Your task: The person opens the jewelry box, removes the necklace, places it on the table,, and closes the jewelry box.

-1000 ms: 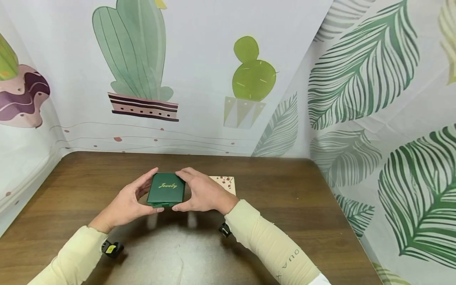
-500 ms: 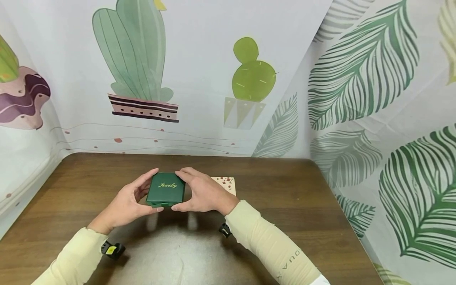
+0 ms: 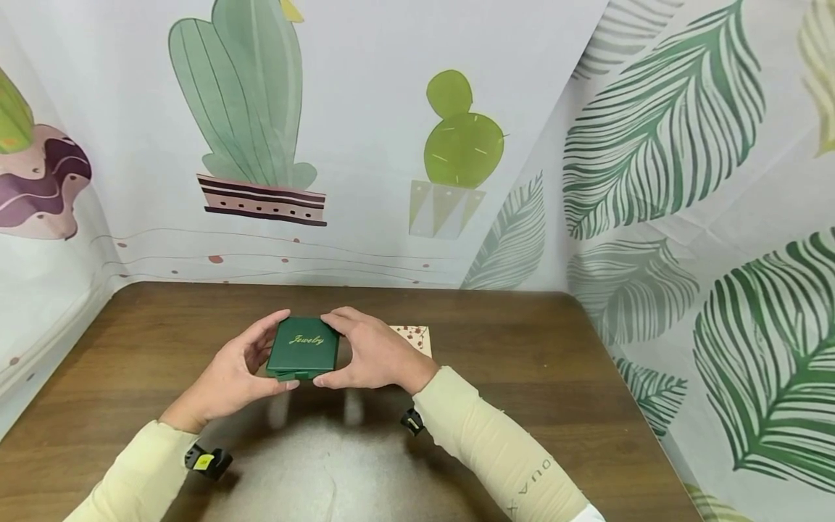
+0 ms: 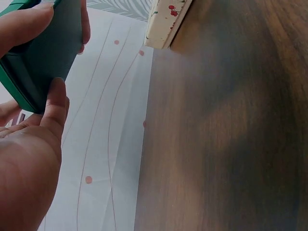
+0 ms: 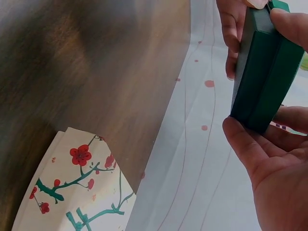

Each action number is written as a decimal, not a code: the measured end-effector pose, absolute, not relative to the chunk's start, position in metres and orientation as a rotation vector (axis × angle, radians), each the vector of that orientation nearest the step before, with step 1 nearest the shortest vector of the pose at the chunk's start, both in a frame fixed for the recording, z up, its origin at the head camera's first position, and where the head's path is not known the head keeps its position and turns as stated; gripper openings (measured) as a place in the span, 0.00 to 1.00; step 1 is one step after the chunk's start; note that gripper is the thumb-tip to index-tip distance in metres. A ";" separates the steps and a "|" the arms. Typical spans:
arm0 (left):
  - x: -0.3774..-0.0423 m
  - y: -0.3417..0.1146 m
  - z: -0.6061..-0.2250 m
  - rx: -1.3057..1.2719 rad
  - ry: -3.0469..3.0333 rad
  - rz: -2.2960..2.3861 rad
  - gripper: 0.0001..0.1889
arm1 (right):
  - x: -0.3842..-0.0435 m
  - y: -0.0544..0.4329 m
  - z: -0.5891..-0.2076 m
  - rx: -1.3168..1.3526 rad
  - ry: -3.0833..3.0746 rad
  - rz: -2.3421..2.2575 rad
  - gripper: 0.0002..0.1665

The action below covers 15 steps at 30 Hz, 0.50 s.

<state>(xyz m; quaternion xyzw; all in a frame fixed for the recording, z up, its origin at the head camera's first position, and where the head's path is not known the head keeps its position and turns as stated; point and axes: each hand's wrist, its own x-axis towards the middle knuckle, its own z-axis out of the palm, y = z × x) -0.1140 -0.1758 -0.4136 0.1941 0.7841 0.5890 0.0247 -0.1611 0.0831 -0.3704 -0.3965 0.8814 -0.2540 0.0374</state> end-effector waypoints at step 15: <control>-0.112 -0.173 -0.415 0.639 2.549 1.756 0.55 | -0.160 0.081 -0.371 -1.244 2.715 -0.779 0.56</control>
